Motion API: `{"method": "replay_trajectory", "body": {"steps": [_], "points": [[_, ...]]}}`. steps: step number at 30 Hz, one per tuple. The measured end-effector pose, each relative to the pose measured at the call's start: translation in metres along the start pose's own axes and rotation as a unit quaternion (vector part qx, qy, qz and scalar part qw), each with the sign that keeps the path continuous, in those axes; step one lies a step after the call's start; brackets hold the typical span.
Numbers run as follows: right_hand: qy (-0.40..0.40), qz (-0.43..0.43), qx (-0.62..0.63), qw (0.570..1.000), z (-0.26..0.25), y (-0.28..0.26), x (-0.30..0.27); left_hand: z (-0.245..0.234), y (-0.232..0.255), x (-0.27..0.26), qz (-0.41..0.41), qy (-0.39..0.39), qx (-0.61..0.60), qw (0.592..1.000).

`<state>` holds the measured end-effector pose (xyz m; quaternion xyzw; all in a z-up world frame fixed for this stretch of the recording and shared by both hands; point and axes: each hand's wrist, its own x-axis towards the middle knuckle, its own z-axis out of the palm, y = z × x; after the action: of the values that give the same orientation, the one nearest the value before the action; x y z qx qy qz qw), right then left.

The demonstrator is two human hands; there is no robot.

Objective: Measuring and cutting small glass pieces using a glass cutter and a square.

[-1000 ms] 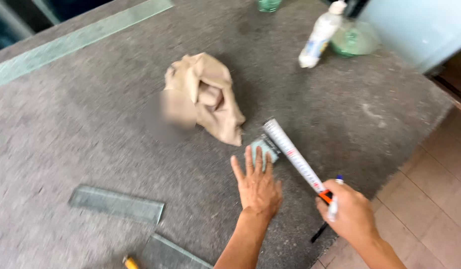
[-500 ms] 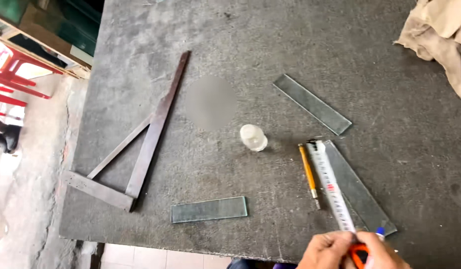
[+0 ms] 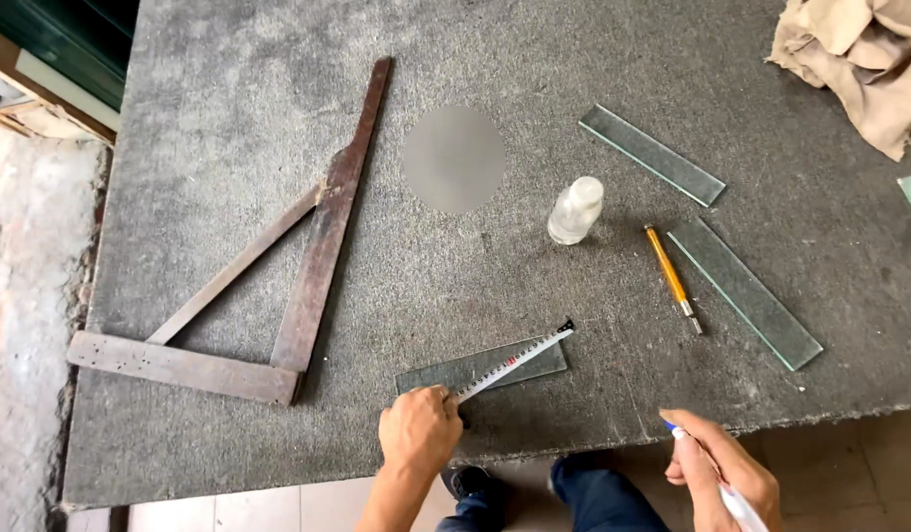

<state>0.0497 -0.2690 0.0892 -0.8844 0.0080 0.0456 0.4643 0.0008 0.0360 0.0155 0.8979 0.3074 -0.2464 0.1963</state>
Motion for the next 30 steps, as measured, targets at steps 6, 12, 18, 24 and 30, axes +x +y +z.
{"method": "replay_trajectory", "body": {"steps": [6,12,18,24,30], "points": [[-0.046,0.061,-0.012,0.997,0.021,0.024,0.012,0.009,-0.011,0.044,0.021,0.023,0.070,0.997],[-0.072,-0.155,-0.045,0.984,0.048,0.025,0.034,0.002,-0.023,0.054,0.071,0.051,0.053,0.995],[-0.128,-0.200,0.011,0.971,0.103,0.030,0.059,0.007,-0.026,0.063,0.057,0.051,0.040,0.996],[-0.110,-0.200,0.107,0.968,0.146,0.021,0.072,0.016,-0.033,0.067,0.075,0.102,0.081,0.989],[-0.113,-0.186,0.108,0.970,0.164,0.030,0.073,0.015,-0.037,0.077,0.091,0.080,0.078,0.989]]}}
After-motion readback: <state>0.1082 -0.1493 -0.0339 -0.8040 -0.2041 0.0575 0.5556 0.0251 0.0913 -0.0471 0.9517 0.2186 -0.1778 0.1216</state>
